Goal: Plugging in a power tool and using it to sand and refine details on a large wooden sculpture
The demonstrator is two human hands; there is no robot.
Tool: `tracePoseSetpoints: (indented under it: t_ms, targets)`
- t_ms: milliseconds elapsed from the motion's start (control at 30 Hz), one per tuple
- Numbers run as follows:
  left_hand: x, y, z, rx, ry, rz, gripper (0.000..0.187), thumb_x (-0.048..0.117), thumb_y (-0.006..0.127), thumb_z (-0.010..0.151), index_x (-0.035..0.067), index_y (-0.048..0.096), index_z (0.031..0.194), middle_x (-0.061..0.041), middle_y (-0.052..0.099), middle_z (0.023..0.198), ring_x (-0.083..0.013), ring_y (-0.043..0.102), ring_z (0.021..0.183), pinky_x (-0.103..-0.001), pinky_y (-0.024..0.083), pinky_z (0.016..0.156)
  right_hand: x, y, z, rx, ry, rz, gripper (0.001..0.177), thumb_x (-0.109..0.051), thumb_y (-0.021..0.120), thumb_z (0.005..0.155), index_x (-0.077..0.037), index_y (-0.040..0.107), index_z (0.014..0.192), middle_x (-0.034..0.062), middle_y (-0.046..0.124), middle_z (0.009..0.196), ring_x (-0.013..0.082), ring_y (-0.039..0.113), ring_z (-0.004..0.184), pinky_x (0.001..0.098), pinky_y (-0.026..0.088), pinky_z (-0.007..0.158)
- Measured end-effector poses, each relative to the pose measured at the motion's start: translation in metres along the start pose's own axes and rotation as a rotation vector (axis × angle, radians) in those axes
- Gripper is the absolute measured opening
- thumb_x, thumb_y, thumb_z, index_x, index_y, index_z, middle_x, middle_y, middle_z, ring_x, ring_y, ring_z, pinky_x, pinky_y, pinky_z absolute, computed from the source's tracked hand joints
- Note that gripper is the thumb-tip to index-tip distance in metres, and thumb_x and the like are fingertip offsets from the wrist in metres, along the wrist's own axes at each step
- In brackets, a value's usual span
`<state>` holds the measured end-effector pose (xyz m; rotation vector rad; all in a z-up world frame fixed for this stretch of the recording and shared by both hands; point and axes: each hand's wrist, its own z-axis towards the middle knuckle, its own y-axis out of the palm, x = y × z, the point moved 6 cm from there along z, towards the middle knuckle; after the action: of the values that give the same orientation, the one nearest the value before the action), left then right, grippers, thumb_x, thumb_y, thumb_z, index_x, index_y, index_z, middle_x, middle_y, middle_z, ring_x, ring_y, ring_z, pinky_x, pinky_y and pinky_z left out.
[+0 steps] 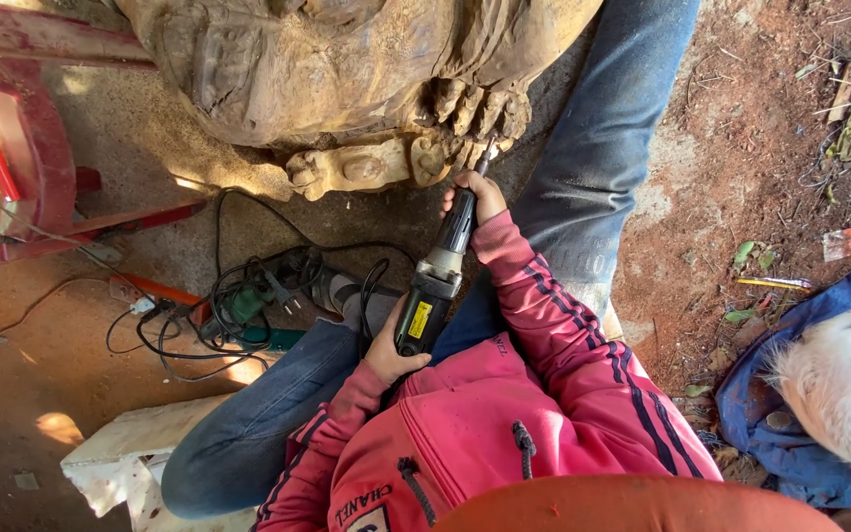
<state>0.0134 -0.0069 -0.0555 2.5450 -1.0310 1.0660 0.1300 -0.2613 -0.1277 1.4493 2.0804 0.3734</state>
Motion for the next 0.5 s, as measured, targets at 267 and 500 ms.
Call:
tracePoseSetpoints:
  t_ms: [267, 500]
  targets:
    - [-0.0006, 0.0010, 0.0005, -0.001, 0.013, 0.006, 0.127, 0.022, 0.096, 0.059, 0.019, 0.024, 0.163, -0.019, 0.048, 0.150, -0.0328, 0.048, 0.137, -0.041, 0.041, 0.115, 0.0000, -0.0014, -0.0029, -0.007, 0.000, 0.013, 0.019, -0.012, 0.068, 0.079, -0.002, 0.055, 0.087, 0.0134, 0.060, 0.066, 0.0244, 0.067, 0.053, 0.0443, 0.063, 0.055]
    - [-0.0027, 0.0017, -0.0026, -0.009, 0.018, 0.011, 0.127, 0.023, 0.096, 0.058, 0.018, 0.024, 0.162, -0.021, 0.048, 0.151, -0.0346, 0.048, 0.137, -0.043, 0.041, 0.115, 0.0003, -0.0045, -0.0059, 0.005, 0.015, 0.004, 0.019, -0.013, 0.069, 0.078, 0.000, 0.057, 0.088, 0.0148, 0.062, 0.067, 0.0253, 0.068, 0.054, 0.0456, 0.064, 0.056]
